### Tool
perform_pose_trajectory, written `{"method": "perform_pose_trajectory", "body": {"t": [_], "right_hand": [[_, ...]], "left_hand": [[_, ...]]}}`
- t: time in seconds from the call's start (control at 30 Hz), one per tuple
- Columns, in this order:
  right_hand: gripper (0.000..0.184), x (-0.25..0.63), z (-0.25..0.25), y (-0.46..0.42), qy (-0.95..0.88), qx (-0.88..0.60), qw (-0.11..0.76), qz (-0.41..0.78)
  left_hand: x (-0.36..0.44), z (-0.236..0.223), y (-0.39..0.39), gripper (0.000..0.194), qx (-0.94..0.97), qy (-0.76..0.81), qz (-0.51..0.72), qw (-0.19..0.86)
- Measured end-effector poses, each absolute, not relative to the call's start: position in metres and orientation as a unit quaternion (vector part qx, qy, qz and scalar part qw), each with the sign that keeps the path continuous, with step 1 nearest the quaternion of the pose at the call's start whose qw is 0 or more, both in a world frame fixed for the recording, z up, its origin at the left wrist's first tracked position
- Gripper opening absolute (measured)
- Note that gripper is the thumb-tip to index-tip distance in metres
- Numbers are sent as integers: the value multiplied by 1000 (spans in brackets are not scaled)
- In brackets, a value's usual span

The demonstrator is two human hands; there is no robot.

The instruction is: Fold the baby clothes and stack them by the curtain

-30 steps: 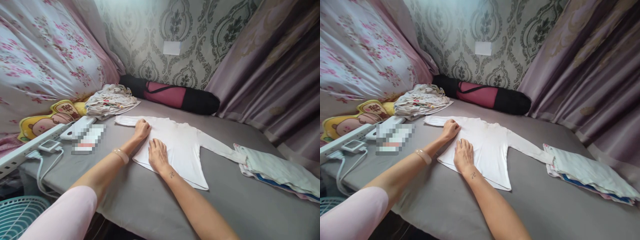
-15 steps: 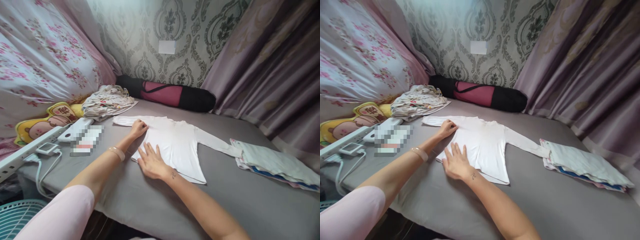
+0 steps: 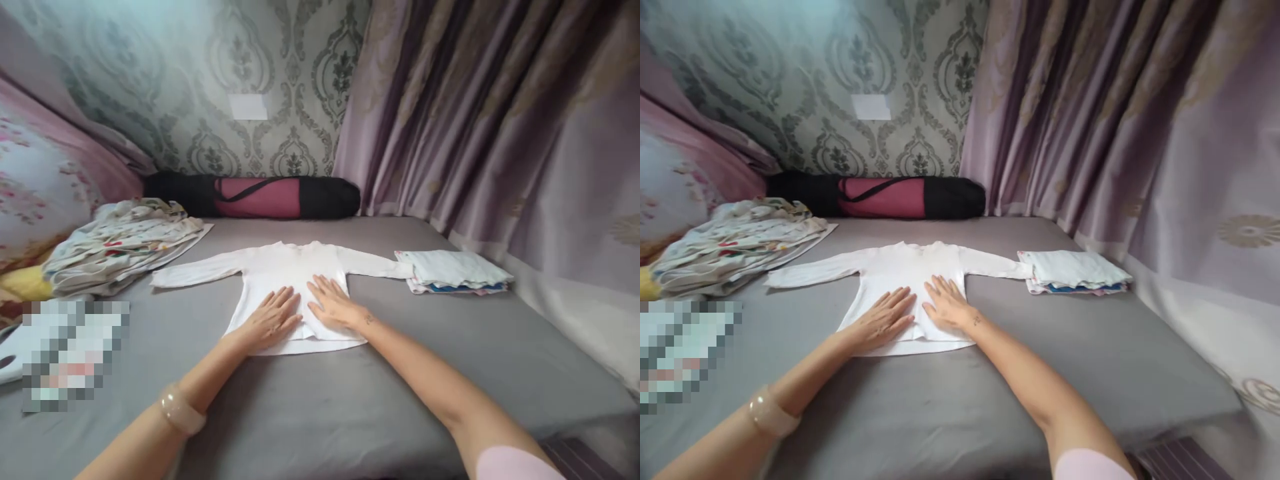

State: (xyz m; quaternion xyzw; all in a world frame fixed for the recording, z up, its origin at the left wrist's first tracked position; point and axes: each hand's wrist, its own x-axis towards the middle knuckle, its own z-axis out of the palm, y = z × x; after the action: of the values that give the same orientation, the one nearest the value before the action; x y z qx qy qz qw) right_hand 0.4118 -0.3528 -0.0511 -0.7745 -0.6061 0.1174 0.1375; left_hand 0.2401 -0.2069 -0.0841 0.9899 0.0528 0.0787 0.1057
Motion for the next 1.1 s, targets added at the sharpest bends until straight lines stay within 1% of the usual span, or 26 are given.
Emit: {"method": "perform_pose_trajectory", "body": {"t": [0.07,0.17,0.27,0.4,0.43,0.53,0.57,0.6,0.63,0.67,0.73,0.8,0.87,0.93,1.0,1.1], "right_hand": [[64,409,-56,-365,-621,-763,104,144],[63,388,-52,-392,-649,-733,100,176],[63,365,-44,-427,-672,-704,113,200],[66,350,-31,-471,-686,-666,156,247],[63,351,-28,-478,-689,-653,170,264],[39,375,-19,-485,-662,-645,234,302],[34,389,-16,-482,-636,-664,260,296],[32,406,-14,-477,-596,-699,284,274],[30,424,-12,-471,-553,-744,299,226],[28,443,-12,-464,-524,-784,285,170],[27,479,-14,-450,-447,-866,218,59],[27,504,-19,-437,-414,-899,140,10],[32,519,-25,-429,-417,-906,67,-6],[39,525,-31,-425,-435,-901,12,-11],[42,528,-35,-425,-454,-891,-24,-15],[43,532,-40,-426,-476,-877,-55,-21]], "left_hand": [[236,-89,-208,65,992,65,59,90],[223,-90,-201,63,994,72,39,77],[205,-82,-197,59,994,67,12,83],[183,-68,-196,50,993,37,-14,107],[180,-64,-194,49,993,32,-18,112],[186,-52,-190,44,991,31,-12,132],[194,-47,-190,42,989,28,-3,142],[206,-42,-192,43,988,23,9,154],[221,-37,-196,45,985,15,23,168],[238,-33,-201,46,982,1,35,183],[278,-29,-215,44,975,-19,65,212],[318,-33,-227,37,967,-25,100,234],[353,-45,-236,31,963,-2,133,235],[377,-61,-242,30,959,27,165,228],[389,-77,-246,34,959,43,178,216],[391,-94,-253,41,970,68,148,180]]}}
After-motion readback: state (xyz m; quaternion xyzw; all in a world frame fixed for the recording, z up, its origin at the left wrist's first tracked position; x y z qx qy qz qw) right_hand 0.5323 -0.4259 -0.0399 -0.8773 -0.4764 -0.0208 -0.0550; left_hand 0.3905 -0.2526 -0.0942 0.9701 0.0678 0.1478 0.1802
